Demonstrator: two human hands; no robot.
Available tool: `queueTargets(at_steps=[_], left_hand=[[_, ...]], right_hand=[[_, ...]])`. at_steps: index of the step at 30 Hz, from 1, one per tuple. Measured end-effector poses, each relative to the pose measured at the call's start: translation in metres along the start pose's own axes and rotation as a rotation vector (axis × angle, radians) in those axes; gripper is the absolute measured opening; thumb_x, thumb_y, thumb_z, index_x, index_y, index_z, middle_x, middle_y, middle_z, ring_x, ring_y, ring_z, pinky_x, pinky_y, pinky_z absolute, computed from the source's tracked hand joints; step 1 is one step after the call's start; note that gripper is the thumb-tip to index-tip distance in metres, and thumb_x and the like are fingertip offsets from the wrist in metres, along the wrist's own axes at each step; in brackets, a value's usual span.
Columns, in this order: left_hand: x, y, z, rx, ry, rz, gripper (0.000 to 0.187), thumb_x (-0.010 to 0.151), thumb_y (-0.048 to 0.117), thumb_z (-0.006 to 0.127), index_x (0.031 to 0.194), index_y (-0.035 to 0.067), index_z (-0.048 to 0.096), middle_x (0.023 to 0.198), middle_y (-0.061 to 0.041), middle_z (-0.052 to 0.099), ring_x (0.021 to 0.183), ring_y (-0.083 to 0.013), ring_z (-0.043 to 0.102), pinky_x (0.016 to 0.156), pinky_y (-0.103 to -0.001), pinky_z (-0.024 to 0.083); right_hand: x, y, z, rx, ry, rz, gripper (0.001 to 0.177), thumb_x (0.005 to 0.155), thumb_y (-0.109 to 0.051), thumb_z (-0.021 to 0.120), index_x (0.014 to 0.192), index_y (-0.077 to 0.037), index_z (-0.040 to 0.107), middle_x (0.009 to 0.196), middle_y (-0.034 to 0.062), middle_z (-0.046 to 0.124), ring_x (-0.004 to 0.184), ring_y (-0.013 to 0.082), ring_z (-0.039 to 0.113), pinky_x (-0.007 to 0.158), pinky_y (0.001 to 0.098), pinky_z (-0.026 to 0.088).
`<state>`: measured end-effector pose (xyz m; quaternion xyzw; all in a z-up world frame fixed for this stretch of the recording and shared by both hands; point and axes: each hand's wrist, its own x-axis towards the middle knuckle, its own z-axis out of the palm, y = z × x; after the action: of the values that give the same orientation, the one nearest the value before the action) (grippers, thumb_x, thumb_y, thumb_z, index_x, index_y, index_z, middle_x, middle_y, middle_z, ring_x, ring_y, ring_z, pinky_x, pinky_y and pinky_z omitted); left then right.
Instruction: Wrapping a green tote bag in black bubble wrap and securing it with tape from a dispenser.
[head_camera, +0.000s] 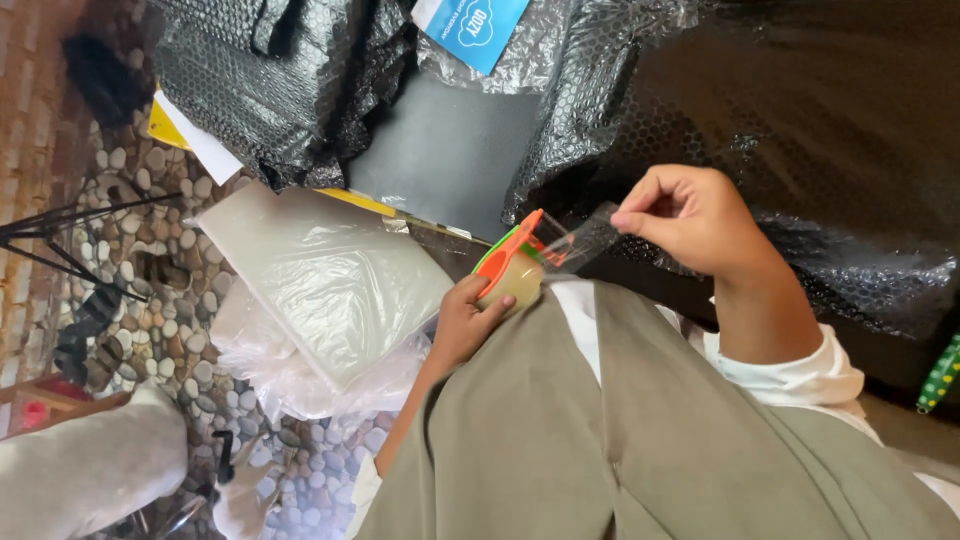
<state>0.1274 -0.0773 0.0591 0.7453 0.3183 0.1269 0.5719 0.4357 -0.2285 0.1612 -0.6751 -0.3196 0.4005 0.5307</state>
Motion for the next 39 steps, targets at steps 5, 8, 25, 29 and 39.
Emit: queueTargets(at_steps=[5, 8, 25, 29, 39], left_hand=[[-0.007, -0.017, 0.002, -0.024, 0.008, 0.116, 0.044, 0.090, 0.037, 0.081, 0.070, 0.011, 0.051, 0.073, -0.006, 0.049, 0.071, -0.0259, 0.054, 0.071, -0.035, 0.046], [-0.012, -0.023, -0.005, -0.046, 0.028, 0.251, 0.047, 0.091, 0.039, 0.080, 0.070, 0.012, 0.048, 0.074, -0.007, 0.047, 0.071, -0.0291, 0.052, 0.069, -0.036, 0.045], [-0.074, -0.052, -0.077, -0.148, 0.269, 0.499, 0.051, 0.098, 0.054, 0.065, 0.070, 0.012, 0.055, 0.079, -0.003, 0.045, 0.077, -0.0263, 0.050, 0.077, -0.037, 0.045], [-0.081, -0.076, -0.103, -0.021, 0.348, 0.464, 0.058, 0.095, 0.055, 0.069, 0.069, 0.006, 0.053, 0.078, -0.012, 0.049, 0.077, -0.0363, 0.054, 0.074, -0.043, 0.047], [-0.062, -0.097, -0.141, -0.022, 0.305, 0.354, 0.058, 0.097, 0.057, 0.064, 0.074, 0.005, 0.057, 0.076, -0.010, 0.047, 0.066, -0.0293, 0.049, 0.064, -0.040, 0.043]], right_hand=[[0.052, 0.092, 0.008, 0.234, -0.033, 0.124, 0.016, 0.087, 0.000, 0.081, 0.087, 0.005, 0.066, 0.077, 0.0158, 0.072, 0.069, 0.0153, 0.073, 0.065, 0.0227, 0.061], [0.071, 0.117, 0.031, 0.377, -0.055, 0.280, 0.022, 0.085, -0.006, 0.086, 0.082, 0.002, 0.066, 0.069, 0.0144, 0.072, 0.061, 0.0135, 0.073, 0.058, 0.0201, 0.062], [0.058, 0.230, 0.186, 0.416, -0.010, 0.782, 0.024, 0.092, -0.015, 0.080, 0.090, -0.001, 0.060, 0.068, 0.0089, 0.060, 0.059, 0.0088, 0.058, 0.049, 0.0159, 0.050], [0.046, 0.120, 0.190, -0.077, -0.042, 0.400, 0.025, 0.081, -0.018, 0.090, 0.083, -0.007, 0.068, 0.062, 0.0084, 0.067, 0.054, 0.0131, 0.063, 0.048, 0.0231, 0.050], [0.070, 0.218, 0.195, -0.928, 0.090, -0.090, 0.031, 0.080, -0.026, 0.089, 0.086, -0.015, 0.060, 0.075, 0.0009, 0.062, 0.075, 0.0242, 0.070, 0.071, 0.0378, 0.058]])
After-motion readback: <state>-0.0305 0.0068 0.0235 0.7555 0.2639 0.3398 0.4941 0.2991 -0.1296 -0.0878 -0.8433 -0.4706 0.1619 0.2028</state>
